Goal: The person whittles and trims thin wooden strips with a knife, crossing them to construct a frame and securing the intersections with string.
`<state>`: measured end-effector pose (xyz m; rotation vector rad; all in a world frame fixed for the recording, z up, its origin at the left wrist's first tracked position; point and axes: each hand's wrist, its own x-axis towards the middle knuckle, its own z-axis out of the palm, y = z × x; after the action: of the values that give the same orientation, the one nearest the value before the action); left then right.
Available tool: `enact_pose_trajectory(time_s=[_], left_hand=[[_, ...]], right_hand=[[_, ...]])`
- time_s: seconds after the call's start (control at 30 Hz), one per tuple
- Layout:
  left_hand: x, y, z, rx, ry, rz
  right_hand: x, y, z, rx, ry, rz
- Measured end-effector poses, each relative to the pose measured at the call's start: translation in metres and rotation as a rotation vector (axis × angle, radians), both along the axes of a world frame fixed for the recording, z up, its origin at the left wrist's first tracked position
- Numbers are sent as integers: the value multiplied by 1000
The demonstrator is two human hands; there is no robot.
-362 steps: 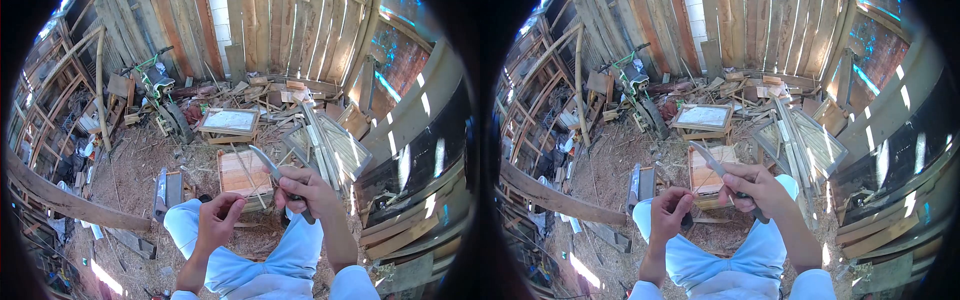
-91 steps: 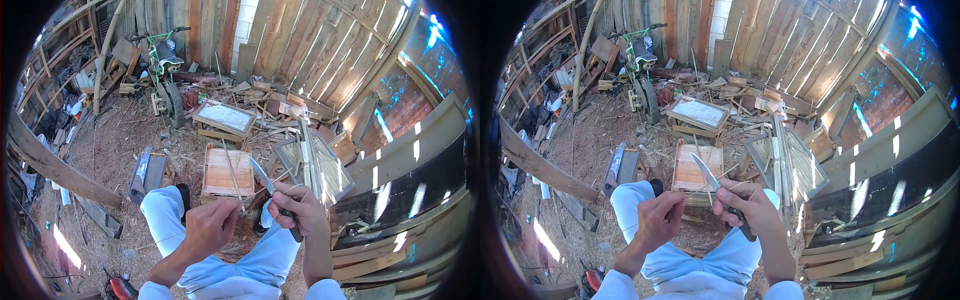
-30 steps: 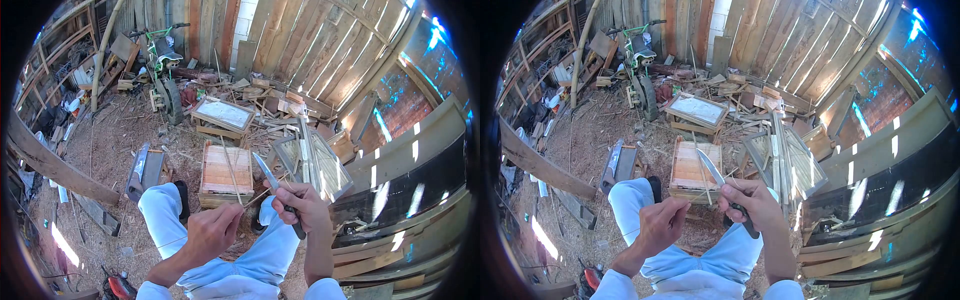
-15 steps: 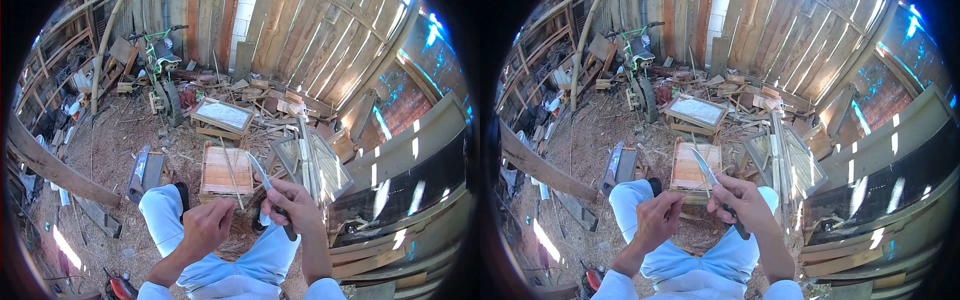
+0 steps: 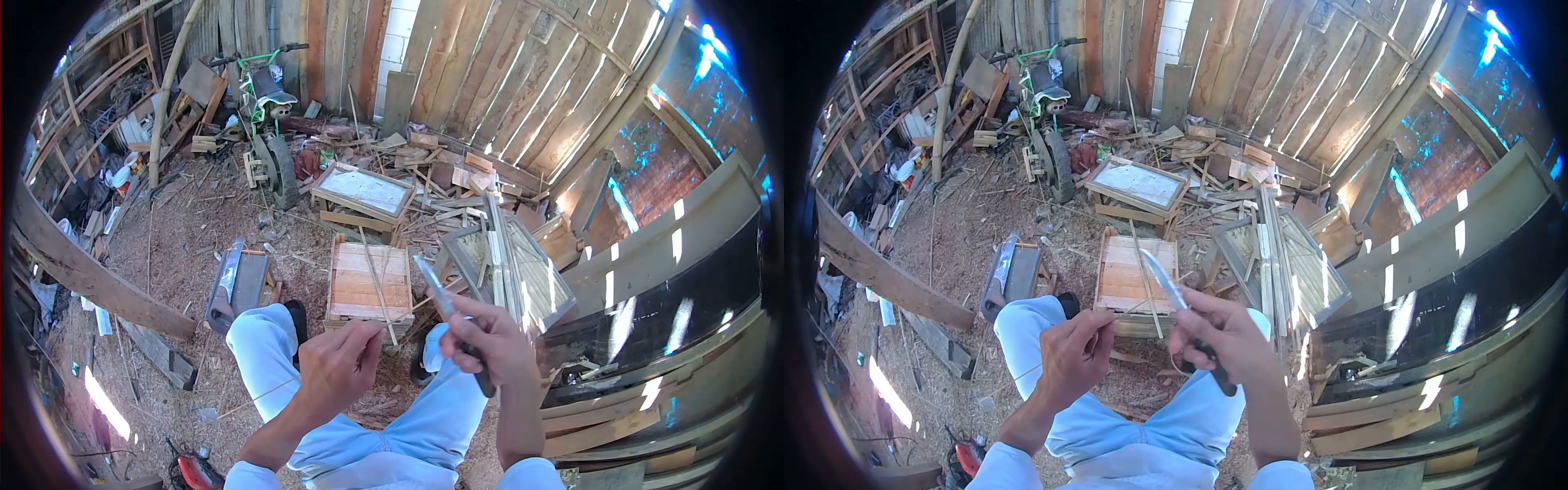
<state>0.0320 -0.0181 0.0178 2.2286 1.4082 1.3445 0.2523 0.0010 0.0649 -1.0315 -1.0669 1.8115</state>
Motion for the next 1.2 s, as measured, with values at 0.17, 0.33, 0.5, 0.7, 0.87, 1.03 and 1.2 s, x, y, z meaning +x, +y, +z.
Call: enact_pose_trajectory(time_s=[0.17, 0.33, 0.5, 0.7, 0.87, 1.03, 1.2], left_hand=[[4, 0, 4, 23, 2, -18], [-1, -4, 3, 26, 8, -39], [-13, -6, 0, -12, 22, 28], [0, 3, -1, 30, -56, 1], [-1, 1, 0, 63, -26, -43], [-3, -1, -1, 68, -6, -56], [-18, -6, 0, -12, 17, 28]], right_hand=[[-10, 3, -3, 14, 4, 100], [3, 11, -6, -7, 9, 66], [22, 16, 3, 25, 0, -222], [-8, 4, -4, 5, 20, 110], [-6, 8, -8, -41, 82, 83], [2, 11, -4, -51, 47, 70], [32, 18, 10, 55, -8, -367]])
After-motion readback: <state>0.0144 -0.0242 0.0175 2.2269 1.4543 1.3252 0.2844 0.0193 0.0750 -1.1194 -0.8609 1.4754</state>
